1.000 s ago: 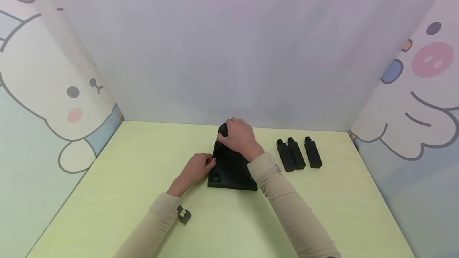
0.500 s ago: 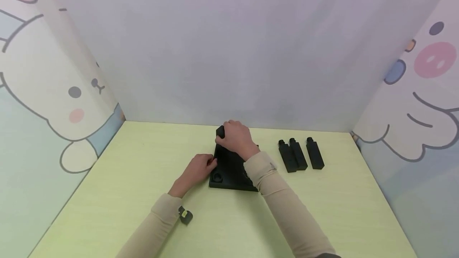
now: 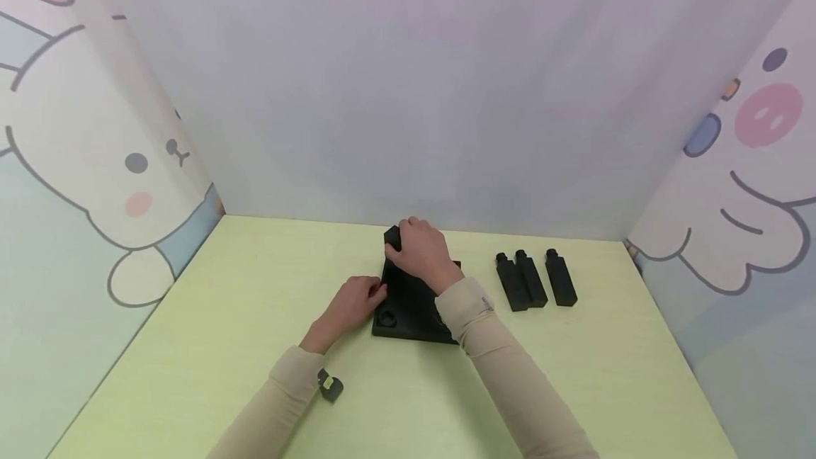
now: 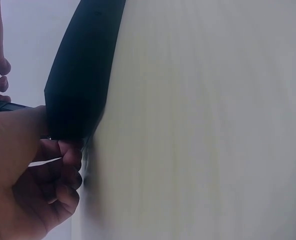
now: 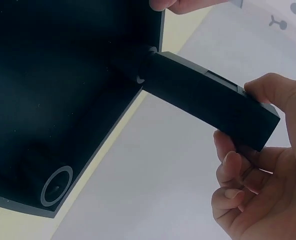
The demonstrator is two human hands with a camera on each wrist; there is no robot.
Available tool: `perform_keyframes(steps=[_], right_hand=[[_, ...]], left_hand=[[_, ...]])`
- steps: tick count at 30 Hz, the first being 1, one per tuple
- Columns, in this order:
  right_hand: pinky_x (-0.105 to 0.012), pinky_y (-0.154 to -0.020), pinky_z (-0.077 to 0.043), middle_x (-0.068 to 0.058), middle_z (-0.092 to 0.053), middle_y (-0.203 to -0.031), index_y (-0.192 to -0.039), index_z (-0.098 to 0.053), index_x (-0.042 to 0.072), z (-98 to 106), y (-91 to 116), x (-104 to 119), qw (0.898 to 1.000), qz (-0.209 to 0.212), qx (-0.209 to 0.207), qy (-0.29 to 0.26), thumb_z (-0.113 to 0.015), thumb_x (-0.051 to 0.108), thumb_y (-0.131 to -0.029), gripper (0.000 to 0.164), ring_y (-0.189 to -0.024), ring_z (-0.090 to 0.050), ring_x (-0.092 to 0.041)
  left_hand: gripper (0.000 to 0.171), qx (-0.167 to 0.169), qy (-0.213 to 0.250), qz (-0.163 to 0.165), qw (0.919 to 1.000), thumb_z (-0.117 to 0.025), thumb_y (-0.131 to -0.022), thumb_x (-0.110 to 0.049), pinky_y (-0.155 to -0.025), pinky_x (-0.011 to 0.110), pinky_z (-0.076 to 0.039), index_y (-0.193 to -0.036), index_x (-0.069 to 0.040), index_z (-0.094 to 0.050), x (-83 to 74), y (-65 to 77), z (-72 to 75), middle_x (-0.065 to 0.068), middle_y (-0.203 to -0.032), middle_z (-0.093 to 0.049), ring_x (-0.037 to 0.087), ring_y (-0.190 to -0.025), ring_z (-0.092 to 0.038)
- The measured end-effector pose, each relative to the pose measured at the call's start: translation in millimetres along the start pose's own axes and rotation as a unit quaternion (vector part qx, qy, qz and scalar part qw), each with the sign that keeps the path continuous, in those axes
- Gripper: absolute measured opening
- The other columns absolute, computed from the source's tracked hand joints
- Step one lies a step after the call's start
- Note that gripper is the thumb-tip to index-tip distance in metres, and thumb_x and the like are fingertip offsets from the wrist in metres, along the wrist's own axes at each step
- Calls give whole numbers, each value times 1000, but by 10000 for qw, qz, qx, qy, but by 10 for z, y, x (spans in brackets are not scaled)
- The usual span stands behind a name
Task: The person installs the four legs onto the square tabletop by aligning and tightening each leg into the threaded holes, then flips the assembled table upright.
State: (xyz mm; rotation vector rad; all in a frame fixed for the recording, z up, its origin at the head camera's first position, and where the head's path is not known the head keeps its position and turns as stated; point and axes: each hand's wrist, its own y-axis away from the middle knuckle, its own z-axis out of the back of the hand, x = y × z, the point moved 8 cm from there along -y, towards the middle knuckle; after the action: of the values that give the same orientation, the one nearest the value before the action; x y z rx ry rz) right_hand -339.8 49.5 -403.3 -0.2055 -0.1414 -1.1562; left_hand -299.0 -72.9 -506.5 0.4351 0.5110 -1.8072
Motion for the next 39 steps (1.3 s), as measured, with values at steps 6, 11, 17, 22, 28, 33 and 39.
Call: perform_keyframes(steps=[6, 11, 17, 22, 28, 33, 39], right_hand=[[-48, -88, -58, -17, -64, -123, -132, -60, 1, 48, 53, -2, 9998, -26, -164, -101, -58, 43, -101, 52, -106, -66, -33], [-43, -81, -57, -14, -64, -116, -124, -62, 3, 122, 125, 1, 9995, -34, -265, -188, -60, 44, -100, 48, -98, -64, -28], [-39, -74, -55, -9, -65, -108, -120, -65, 5, 155, 241, -56, 9991, -11, -339, -243, -63, 43, -98, 44, -89, -62, -22], [-40, -76, -56, -9, -65, -108, -120, -65, 5, 100, 340, -193, 9988, -123, -322, -337, -63, 41, -98, 42, -91, -62, -22], [-40, -75, -55, -10, -65, -107, -120, -65, 5, -28, 472, -390, 9986, -310, -223, -356, -63, 38, -98, 40, -87, -62, -22], [-41, -75, -56, -11, -65, -106, -117, -66, 4, -110, 619, -551, 9976, -498, -255, -397, -64, 34, -98, 36, -88, -63, -23], [-40, -68, -54, -12, -65, -102, -112, -66, 2, -194, 791, -735, 9961, -761, -287, -352, -65, 30, -97, 32, -82, -60, -22]], left_hand=[[44, 19, -11, -21, 10000, -56, -102, -24, -50, 22, -24, -61, -15, -43, -24, 3, -11, -7, -56, -33, 7, -51, -34], [44, -4, -28, -58, 10000, -56, -102, -24, -50, 21, -24, -61, -16, -42, -33, 6, -15, -7, -56, -33, 7, -51, -33], [43, -13, -29, -14, 10000, -56, -102, -25, -50, 21, -24, -62, -15, -44, -9, 18, -22, -6, -57, -33, 7, -51, -34], [42, -4, 40, 50, 10000, -57, -102, -25, -51, 22, -25, -63, -14, -46, 3, 40, -13, -6, -57, -34, 8, -52, -36], [40, -39, 52, 96, 9999, -57, -102, -25, -52, 22, -26, -64, -14, -47, 2, 60, 8, -6, -59, -35, 9, -54, -37], [40, -81, 63, 30, 9999, -57, -101, -24, -52, 22, -25, -64, -14, -45, -16, 60, 34, -6, -59, -33, 9, -55, -35], [41, -63, 51, -9, 10000, -56, -102, -25, -52, 22, -24, -64, -16, -44, -5, 53, 32, -6, -59, -32, 8, -54, -34]])
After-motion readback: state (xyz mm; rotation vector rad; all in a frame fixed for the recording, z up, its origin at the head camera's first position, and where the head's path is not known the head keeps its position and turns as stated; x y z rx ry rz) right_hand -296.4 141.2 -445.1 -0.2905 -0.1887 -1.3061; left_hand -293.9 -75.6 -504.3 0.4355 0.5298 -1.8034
